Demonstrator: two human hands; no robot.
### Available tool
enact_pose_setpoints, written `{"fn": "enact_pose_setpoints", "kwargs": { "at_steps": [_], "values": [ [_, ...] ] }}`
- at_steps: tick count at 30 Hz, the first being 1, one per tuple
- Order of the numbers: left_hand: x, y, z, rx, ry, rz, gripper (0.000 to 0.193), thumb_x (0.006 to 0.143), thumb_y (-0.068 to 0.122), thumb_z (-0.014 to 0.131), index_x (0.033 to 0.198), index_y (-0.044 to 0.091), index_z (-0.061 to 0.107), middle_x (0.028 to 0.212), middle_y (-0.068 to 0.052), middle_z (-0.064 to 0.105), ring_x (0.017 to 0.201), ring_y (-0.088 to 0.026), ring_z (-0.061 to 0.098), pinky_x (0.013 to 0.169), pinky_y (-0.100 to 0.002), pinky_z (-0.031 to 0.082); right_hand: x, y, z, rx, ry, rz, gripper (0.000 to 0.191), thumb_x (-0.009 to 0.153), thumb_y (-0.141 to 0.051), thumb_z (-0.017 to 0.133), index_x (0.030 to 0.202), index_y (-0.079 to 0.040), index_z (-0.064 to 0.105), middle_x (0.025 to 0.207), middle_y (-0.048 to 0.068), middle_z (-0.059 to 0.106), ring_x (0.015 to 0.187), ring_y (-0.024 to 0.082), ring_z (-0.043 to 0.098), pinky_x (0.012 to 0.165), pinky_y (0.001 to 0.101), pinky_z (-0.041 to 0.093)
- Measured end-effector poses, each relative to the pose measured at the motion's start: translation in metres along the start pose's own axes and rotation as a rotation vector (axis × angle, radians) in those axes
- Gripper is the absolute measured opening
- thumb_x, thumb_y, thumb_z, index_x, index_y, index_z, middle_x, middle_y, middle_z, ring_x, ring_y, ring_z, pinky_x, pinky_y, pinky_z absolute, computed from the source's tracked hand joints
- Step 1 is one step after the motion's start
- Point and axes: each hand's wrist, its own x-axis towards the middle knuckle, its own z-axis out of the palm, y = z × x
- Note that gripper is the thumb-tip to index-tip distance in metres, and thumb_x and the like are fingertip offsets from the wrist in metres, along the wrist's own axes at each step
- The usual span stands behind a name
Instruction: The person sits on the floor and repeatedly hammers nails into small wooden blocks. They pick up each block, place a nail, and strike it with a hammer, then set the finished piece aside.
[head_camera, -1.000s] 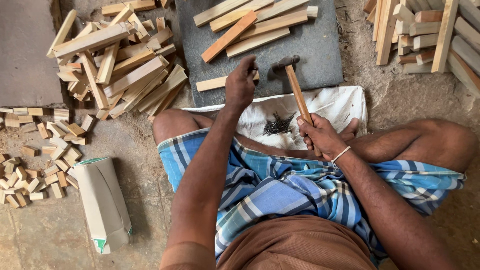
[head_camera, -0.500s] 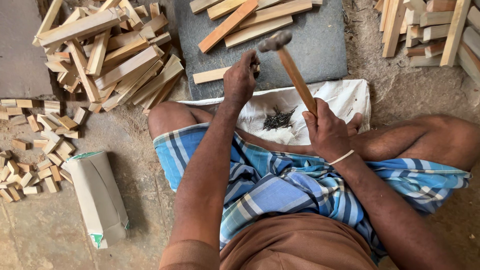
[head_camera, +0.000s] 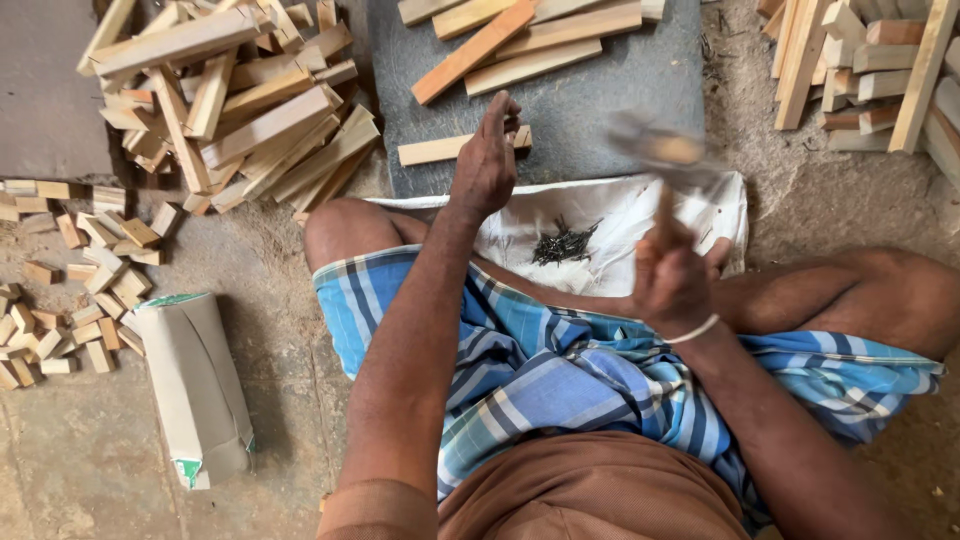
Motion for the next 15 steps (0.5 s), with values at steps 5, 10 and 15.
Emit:
{"fn": "enact_pose_setpoints", "kwargs": {
  "at_steps": [5,10,15],
  "values": [
    [0.004,0.011,-0.003,0.04,-0.14,-0.207,0.048,0.107,0.006,0.051,0.151,0.003,0.033,0.138,-0.025,0.058,0.118,-0.037,0.066,0.101,-0.047,0.053,0.012,0.005,0.018,-0.103,-0.338,0.34,0.036,0.107,-0.027,0.051,0.127,0.003,0.048,0.092,0.022,0.069,0.068,0.038,0.07,0.056,0.049,0.055],
    [0.022,0.044,-0.009,0.437,0.076,0.189,0.031,0.101,0.001,0.06,0.13,0.007,0.055,0.11,-0.016,0.069,0.104,-0.031,0.066,0.097,-0.047,0.055,0.006,0.024,0.02,0.1,-0.214,0.492,0.032,0.108,-0.027,0.054,0.121,0.002,0.052,0.077,0.015,0.066,0.064,0.027,0.068,0.056,0.0416,0.051],
    [0.041,0.058,-0.06,-0.011,0.627,0.11,0.03,0.104,0.005,0.068,0.131,0.006,0.054,0.118,-0.014,0.064,0.108,-0.026,0.067,0.091,-0.039,0.065,0.003,0.039,0.022,0.561,-0.22,0.794,0.028,0.107,-0.029,0.056,0.098,-0.003,0.055,0.069,0.001,0.052,0.054,0.01,0.047,0.045,0.0275,0.04]
  ]
}}
